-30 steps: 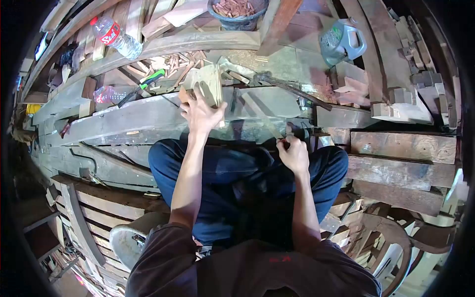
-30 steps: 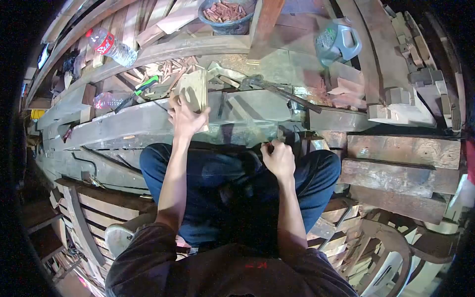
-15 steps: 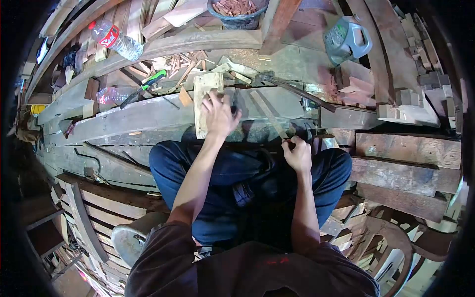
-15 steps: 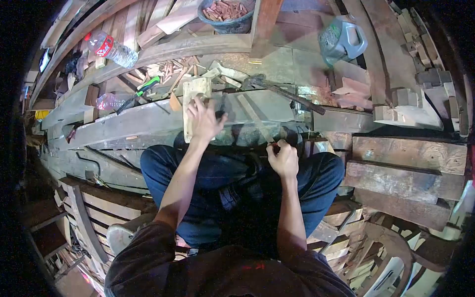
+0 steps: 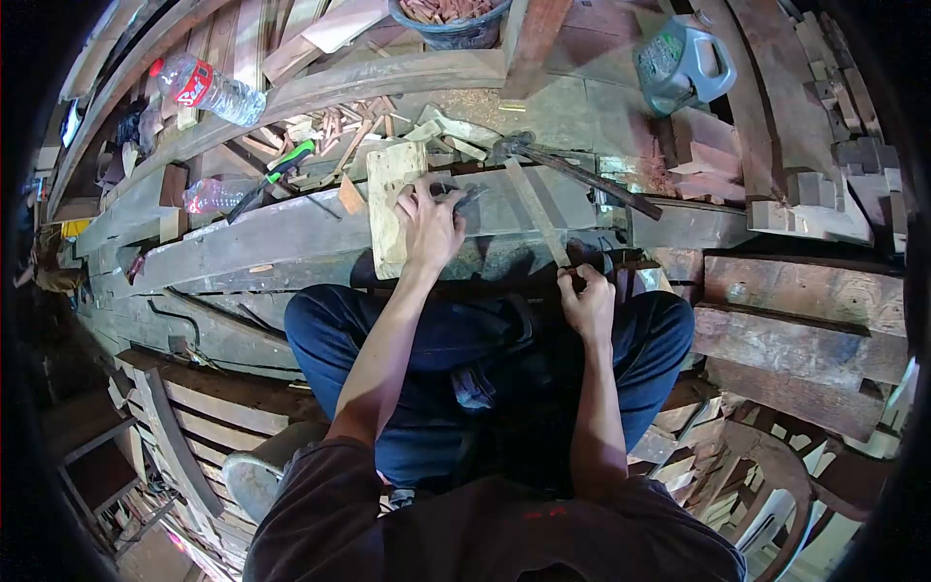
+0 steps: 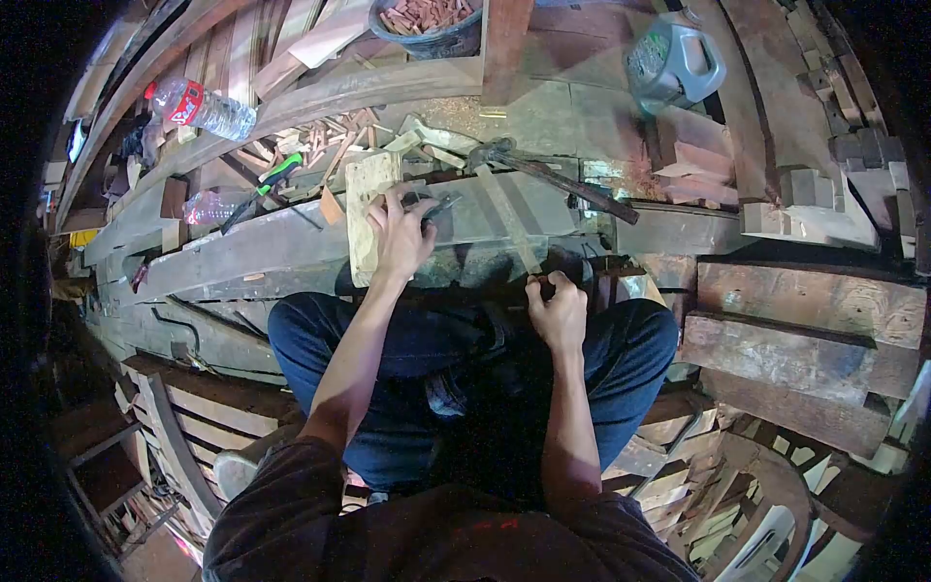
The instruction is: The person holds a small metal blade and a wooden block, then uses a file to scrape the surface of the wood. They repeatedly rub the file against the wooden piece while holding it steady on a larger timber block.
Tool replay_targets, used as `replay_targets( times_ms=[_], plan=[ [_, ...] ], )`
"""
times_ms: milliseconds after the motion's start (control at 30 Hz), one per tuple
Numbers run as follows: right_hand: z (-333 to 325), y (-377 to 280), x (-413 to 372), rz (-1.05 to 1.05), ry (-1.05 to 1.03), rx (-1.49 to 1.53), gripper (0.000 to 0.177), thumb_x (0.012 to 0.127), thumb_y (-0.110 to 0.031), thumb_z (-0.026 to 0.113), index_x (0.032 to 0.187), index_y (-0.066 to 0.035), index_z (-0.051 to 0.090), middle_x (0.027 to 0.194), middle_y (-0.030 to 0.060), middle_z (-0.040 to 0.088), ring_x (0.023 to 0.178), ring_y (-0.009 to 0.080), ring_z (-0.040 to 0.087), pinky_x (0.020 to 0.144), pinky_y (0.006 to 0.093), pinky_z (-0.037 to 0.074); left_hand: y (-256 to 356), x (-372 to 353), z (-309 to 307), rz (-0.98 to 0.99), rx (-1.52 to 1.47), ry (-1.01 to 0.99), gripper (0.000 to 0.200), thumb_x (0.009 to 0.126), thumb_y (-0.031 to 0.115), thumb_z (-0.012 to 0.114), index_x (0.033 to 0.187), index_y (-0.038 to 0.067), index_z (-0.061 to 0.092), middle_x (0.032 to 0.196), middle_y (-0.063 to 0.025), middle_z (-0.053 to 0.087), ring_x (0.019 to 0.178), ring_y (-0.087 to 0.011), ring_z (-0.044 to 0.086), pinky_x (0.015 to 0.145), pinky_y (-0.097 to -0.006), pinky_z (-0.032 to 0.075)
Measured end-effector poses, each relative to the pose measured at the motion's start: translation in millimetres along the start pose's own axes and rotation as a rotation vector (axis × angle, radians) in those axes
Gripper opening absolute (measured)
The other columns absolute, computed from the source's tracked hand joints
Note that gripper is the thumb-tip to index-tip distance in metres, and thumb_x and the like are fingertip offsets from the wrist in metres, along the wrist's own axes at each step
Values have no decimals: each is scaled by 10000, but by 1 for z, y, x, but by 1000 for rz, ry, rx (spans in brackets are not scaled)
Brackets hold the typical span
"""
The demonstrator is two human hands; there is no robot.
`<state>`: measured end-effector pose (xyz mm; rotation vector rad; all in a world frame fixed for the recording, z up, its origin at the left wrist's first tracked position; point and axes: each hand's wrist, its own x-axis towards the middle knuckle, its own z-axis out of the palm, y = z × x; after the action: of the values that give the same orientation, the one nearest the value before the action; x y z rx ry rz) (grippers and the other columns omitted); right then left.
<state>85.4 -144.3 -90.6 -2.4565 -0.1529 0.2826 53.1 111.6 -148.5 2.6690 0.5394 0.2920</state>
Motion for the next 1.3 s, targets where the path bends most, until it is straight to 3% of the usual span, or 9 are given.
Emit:
replay_targets(
  times_ms=[433,533,633,667,767,1100,1167,1233,1300],
  plan=[
    [1,-6,-4,44,-33,-12,264,839,-278,686,826,-14,692,663,253,642,639,384,684,634,454,534,12,-9,-2,102,94,-30,431,771,177,698,1202,194,712,1346,-202,393,1178,-412,368,978,-531,314],
    [3,-2,-5,-21,-76,15,211,846,-202,666,879,6,644,719,267,644,702,421,673,662,475,522,15,-11,-2,63,115,-92,466,781,175,704,1247,192,687,1361,-207,371,1197,-423,353,990,-537,305],
    [8,3,-5,-223,-115,68,168,854,-102,629,930,30,558,819,294,634,807,477,635,708,512,495,16,-14,-2,63,117,-106,463,802,199,694,1264,181,674,1351,-203,377,1200,-419,357,984,-535,310],
    [7,4,-6,-190,-208,44,173,864,-42,600,966,36,485,909,318,604,884,521,584,742,543,465,16,-14,-2,66,130,-107,467,820,227,685,1283,178,660,1341,-195,388,1196,-412,364,981,-533,313],
    [7,-1,-12,-295,-177,34,194,868,-49,603,980,39,470,926,322,591,882,527,576,741,552,458,17,-16,0,93,154,-67,479,826,242,683,1299,176,648,1351,-185,386,1198,-404,367,975,-533,314],
    [2,-12,-27,-286,-98,66,203,844,-44,622,987,40,504,911,307,600,882,514,590,752,528,478,16,-32,-13,54,194,-151,614,838,409,674,1275,-14,590,1313,-167,447,1188,-405,387,952,-535,320],
    [-6,-22,-33,-341,-15,159,167,831,-35,636,964,30,559,870,272,629,852,474,624,743,489,501,15,-34,-10,3,198,-202,552,845,449,653,1207,32,645,1287,-153,471,1203,-414,393,986,-580,310],
    [-25,-35,-41,-175,-38,199,183,832,-66,633,996,11,609,864,245,638,810,430,648,721,468,508,15,-34,-4,59,135,-217,518,825,440,666,1154,39,676,1254,-125,515,1200,-407,412,991,-604,309],
    [-37,-34,-52,-72,-97,229,235,828,-110,617,1037,-7,644,815,232,637,775,383,674,683,443,513,7,-37,-2,88,173,-210,488,847,490,622,1147,114,698,1317,-137,530,1266,-480,398,1072,-713,188]
  ],
)
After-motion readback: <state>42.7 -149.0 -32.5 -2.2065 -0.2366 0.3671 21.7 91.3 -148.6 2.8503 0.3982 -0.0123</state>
